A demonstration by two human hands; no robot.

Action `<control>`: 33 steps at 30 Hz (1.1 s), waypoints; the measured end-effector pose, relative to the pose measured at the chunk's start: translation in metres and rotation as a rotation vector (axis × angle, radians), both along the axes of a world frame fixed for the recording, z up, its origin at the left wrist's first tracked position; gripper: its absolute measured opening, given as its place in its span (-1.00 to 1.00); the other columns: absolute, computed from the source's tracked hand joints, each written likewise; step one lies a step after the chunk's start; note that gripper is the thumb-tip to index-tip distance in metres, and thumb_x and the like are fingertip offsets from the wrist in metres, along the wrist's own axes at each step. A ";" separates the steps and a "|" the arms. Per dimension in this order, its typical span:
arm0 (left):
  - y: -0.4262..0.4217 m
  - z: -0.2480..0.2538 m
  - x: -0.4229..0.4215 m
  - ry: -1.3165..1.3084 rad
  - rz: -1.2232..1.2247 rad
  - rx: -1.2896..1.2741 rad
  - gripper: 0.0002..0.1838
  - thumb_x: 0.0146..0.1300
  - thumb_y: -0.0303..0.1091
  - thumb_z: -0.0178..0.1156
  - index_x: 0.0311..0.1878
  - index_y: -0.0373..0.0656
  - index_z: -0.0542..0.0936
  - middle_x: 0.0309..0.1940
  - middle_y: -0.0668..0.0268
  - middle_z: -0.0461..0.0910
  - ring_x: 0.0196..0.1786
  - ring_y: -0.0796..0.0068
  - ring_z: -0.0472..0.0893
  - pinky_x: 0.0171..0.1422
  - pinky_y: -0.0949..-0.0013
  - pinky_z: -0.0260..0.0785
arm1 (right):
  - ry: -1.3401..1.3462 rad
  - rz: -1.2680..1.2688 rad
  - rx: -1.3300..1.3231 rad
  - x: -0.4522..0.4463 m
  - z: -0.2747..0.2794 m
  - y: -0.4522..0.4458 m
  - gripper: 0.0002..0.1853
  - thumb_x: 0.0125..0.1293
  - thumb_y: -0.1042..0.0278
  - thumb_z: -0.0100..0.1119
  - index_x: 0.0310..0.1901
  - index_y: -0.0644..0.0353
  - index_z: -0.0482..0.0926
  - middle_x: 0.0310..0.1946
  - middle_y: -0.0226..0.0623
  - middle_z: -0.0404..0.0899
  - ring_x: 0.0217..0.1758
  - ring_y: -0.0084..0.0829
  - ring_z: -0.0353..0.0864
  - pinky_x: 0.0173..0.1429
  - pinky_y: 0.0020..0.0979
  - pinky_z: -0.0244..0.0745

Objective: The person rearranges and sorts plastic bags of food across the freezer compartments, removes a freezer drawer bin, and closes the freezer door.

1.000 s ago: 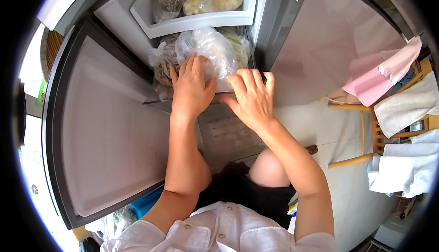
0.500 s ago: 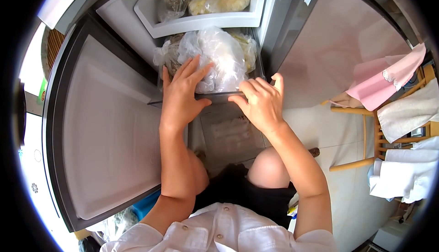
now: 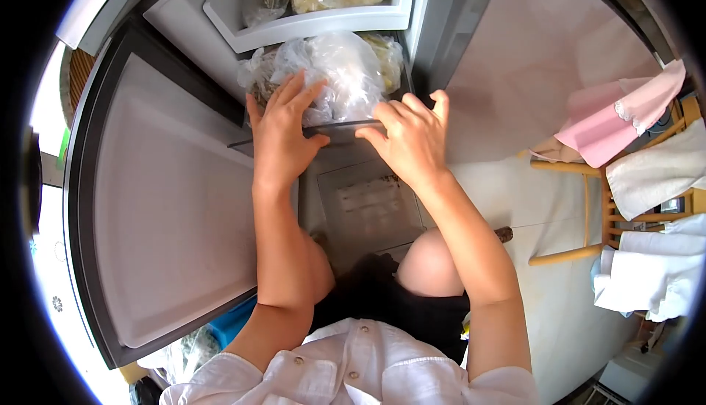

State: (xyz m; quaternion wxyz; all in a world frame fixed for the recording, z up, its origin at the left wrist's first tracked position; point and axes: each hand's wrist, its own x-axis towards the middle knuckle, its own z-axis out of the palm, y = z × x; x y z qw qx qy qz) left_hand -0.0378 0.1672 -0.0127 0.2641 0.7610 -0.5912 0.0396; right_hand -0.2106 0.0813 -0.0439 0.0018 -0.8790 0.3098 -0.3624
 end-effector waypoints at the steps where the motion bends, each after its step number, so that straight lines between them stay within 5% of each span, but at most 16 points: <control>1: -0.002 -0.003 0.000 -0.007 0.016 -0.023 -0.19 -0.25 -0.50 0.53 0.23 0.12 0.58 0.36 0.27 0.43 0.46 0.26 0.32 0.54 -0.34 -0.16 | -0.001 -0.010 0.001 0.002 0.001 -0.003 -0.67 -0.05 0.09 0.52 -0.46 0.05 0.55 -0.55 -0.51 0.56 -0.30 -0.42 0.50 0.20 -0.07 0.14; 10: -0.023 -0.023 -0.008 -0.065 0.126 -0.205 -0.20 -0.11 -0.59 0.42 0.30 0.04 0.46 0.38 0.17 0.33 0.46 0.13 0.28 0.49 -0.41 -0.06 | 0.039 -0.126 -0.022 0.020 0.004 -0.023 -0.63 -0.08 0.07 0.54 -0.37 0.05 0.56 -0.46 -0.54 0.57 -0.16 -0.43 0.49 0.24 -0.06 0.10; 14: -0.022 -0.016 -0.017 0.004 0.122 -0.298 -0.22 -0.06 -0.57 0.40 0.32 0.01 0.42 0.30 0.16 0.36 0.40 0.09 0.32 0.47 -0.40 0.00 | 0.014 -0.158 0.052 0.027 0.009 -0.028 -0.39 -0.13 0.11 0.59 -0.05 0.06 0.49 -0.10 -0.44 0.50 0.02 -0.37 0.45 0.28 -0.04 0.11; 15: -0.021 -0.016 -0.016 0.018 0.129 -0.276 -0.22 -0.06 -0.56 0.41 0.32 0.04 0.43 0.28 0.20 0.38 0.37 0.11 0.34 0.48 -0.38 -0.01 | 0.090 -0.174 0.147 0.030 0.018 -0.024 -0.15 -0.14 0.19 0.60 0.24 0.09 0.38 0.22 -0.27 0.38 0.33 -0.26 0.34 0.46 0.03 0.04; 18: -0.019 -0.022 -0.010 0.037 0.141 -0.221 -0.24 -0.04 -0.53 0.43 0.32 0.08 0.46 0.24 0.30 0.42 0.33 0.17 0.39 0.49 -0.34 -0.02 | 0.164 0.093 0.087 0.039 0.028 -0.036 0.06 -0.16 0.27 0.59 0.43 0.12 0.21 0.43 -0.13 0.18 0.57 -0.18 0.05 0.62 0.03 -0.15; 19: -0.019 -0.022 -0.007 0.028 0.132 -0.210 -0.25 -0.03 -0.53 0.42 0.30 0.07 0.47 0.24 0.30 0.43 0.33 0.18 0.39 0.49 -0.34 -0.01 | 0.189 0.266 0.224 0.044 0.036 -0.041 0.10 -0.14 0.25 0.52 0.49 0.19 0.12 0.55 -0.07 -0.02 0.64 -0.17 -0.13 0.65 -0.06 -0.22; 23: -0.020 -0.020 -0.003 0.039 0.113 -0.195 -0.32 -0.03 -0.52 0.42 0.25 -0.02 0.51 0.22 0.27 0.45 0.34 0.18 0.40 0.48 -0.38 0.00 | 0.323 0.337 0.354 0.067 0.028 -0.068 0.01 -0.09 0.05 0.36 0.43 0.31 0.22 0.54 -0.04 0.01 0.63 -0.16 -0.10 0.65 -0.17 -0.13; 26: -0.021 -0.018 0.003 -0.019 0.034 -0.172 -0.24 -0.05 -0.49 0.45 0.31 0.01 0.46 0.33 0.26 0.40 0.43 0.19 0.34 0.50 -0.37 -0.03 | 0.434 0.327 0.424 0.066 0.038 -0.065 0.01 -0.04 0.11 0.36 0.46 0.29 0.16 0.54 -0.05 0.03 0.63 -0.16 -0.13 0.66 -0.16 -0.20; 30: -0.039 -0.022 0.006 -0.083 -0.024 -0.104 -0.06 -0.13 -0.40 0.51 0.42 0.00 0.33 0.46 0.27 0.29 0.51 0.22 0.25 0.53 -0.27 -0.03 | 0.459 0.295 0.202 0.063 0.026 -0.069 0.04 -0.12 0.00 0.39 0.43 0.30 0.23 0.53 -0.09 0.07 0.63 -0.21 -0.08 0.63 -0.22 -0.05; 33: -0.049 -0.023 0.009 -0.124 -0.051 -0.064 0.04 -0.16 -0.33 0.54 0.47 0.02 0.25 0.47 0.28 0.28 0.51 0.25 0.27 0.54 -0.21 -0.02 | 0.256 0.323 0.189 0.055 0.018 -0.062 -0.15 -0.06 0.19 0.41 0.32 0.32 0.38 0.49 -0.08 0.15 0.60 -0.20 0.01 0.63 -0.19 -0.02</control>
